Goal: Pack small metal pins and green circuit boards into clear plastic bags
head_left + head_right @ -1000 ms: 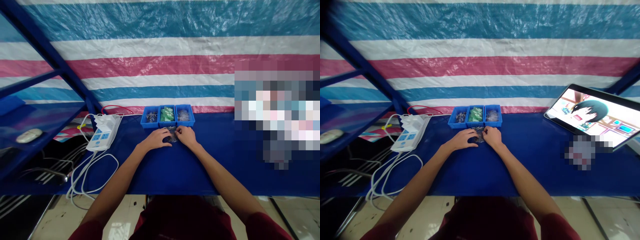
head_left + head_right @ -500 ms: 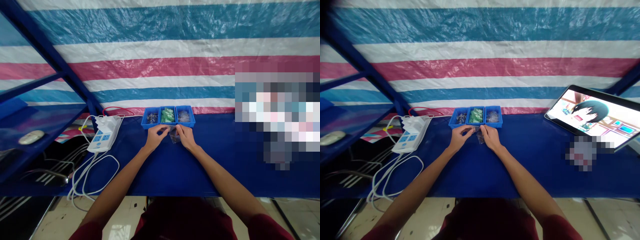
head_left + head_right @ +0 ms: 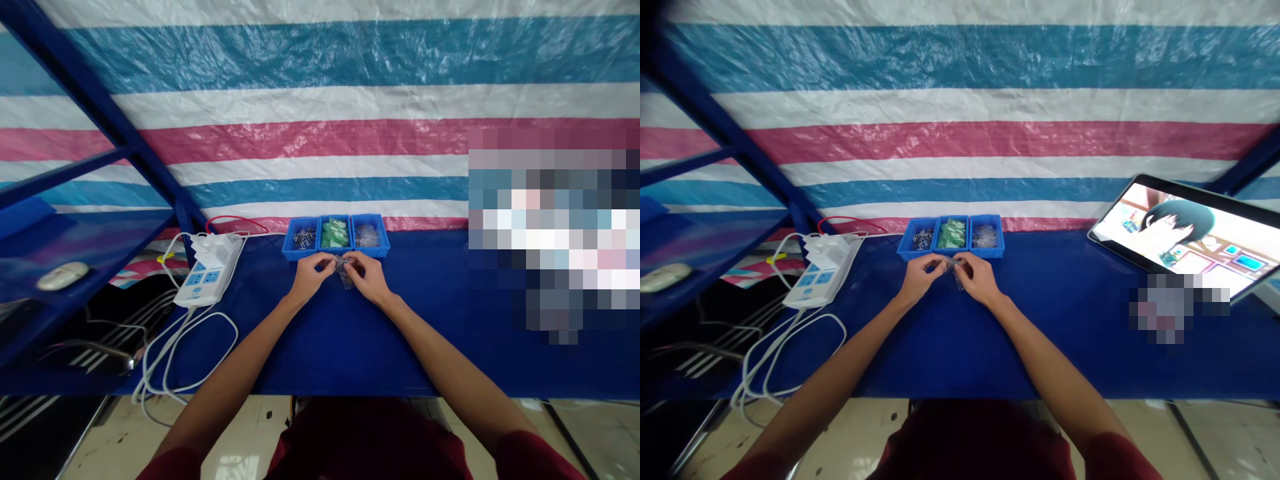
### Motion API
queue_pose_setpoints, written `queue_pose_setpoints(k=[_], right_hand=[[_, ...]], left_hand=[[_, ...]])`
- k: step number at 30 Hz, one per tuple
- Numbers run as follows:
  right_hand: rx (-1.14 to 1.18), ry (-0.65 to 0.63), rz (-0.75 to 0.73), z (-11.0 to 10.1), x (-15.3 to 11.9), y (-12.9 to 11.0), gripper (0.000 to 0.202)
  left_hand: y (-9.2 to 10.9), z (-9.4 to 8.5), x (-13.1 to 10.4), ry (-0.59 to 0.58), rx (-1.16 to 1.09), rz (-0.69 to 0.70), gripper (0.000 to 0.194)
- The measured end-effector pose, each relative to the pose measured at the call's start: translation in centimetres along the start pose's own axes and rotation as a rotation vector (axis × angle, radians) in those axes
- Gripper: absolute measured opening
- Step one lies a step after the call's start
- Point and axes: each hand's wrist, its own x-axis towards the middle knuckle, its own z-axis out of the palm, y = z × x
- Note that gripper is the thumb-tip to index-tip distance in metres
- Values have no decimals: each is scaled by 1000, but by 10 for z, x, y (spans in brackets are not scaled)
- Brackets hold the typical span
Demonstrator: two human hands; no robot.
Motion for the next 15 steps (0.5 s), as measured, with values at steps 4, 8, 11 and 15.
queue_pose_setpoints(k=[4,8,11,15], right_hand=[[17,-4,-27,1,-1,2,31],[-24,48,-87,3,0,2,24],[-28,86,-110,3,1,1,18],[-48,73,-68,1,2,0,21]], left_hand=[[-4,-2,3,-58,-262,-144,31],[-7,-1,5,-185,-498,-274,42],[-7,0,5,-217,-528,-305,34],[-9,-1,5,-131,-356,-157,40]])
